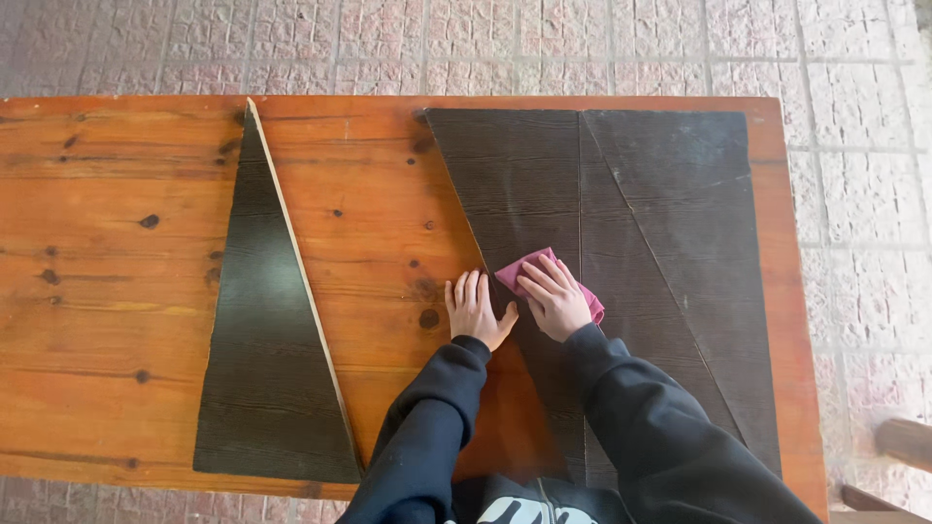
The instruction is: The person wipes the surface of two dark wooden planks on a table using a pink cloth. They repeatedly rub the planks, flip one over, and continue wiping both sides.
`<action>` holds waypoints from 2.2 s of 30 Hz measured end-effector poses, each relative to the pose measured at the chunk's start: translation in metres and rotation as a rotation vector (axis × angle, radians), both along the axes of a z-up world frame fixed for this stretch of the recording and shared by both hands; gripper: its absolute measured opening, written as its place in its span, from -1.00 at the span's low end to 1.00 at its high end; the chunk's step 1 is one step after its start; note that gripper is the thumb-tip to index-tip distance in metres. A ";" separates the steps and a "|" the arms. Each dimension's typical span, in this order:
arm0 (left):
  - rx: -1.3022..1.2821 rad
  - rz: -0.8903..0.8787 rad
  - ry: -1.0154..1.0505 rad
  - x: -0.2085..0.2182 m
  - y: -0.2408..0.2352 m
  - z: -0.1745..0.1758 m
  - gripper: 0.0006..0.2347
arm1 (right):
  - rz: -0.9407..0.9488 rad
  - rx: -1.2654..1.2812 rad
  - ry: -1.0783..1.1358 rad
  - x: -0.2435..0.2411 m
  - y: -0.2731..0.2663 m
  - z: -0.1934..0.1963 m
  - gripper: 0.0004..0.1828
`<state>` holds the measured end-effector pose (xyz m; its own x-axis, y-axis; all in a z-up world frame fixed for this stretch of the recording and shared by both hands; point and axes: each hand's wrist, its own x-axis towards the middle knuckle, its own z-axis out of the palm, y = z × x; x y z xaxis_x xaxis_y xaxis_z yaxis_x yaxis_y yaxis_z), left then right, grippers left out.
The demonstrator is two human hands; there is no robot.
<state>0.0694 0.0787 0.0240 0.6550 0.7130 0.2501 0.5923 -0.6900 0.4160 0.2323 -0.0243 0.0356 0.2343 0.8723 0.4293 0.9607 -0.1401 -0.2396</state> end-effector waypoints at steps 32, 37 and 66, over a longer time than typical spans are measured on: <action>-0.026 0.097 -0.265 -0.005 0.008 -0.021 -0.63 | -0.104 0.077 0.000 -0.051 0.055 0.005 -0.57; 0.018 0.102 -0.308 -0.003 0.008 -0.027 -0.70 | -0.058 0.068 0.020 -0.050 0.035 0.006 -0.59; 0.107 0.054 0.012 0.021 0.052 -0.020 -0.51 | -0.212 0.011 -0.083 0.058 0.042 -0.005 -0.51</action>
<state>0.0909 0.1308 0.0040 0.6195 0.7171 0.3193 0.6346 -0.6969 0.3341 0.2908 0.0180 0.0310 0.3750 0.8028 0.4636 0.9267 -0.3386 -0.1634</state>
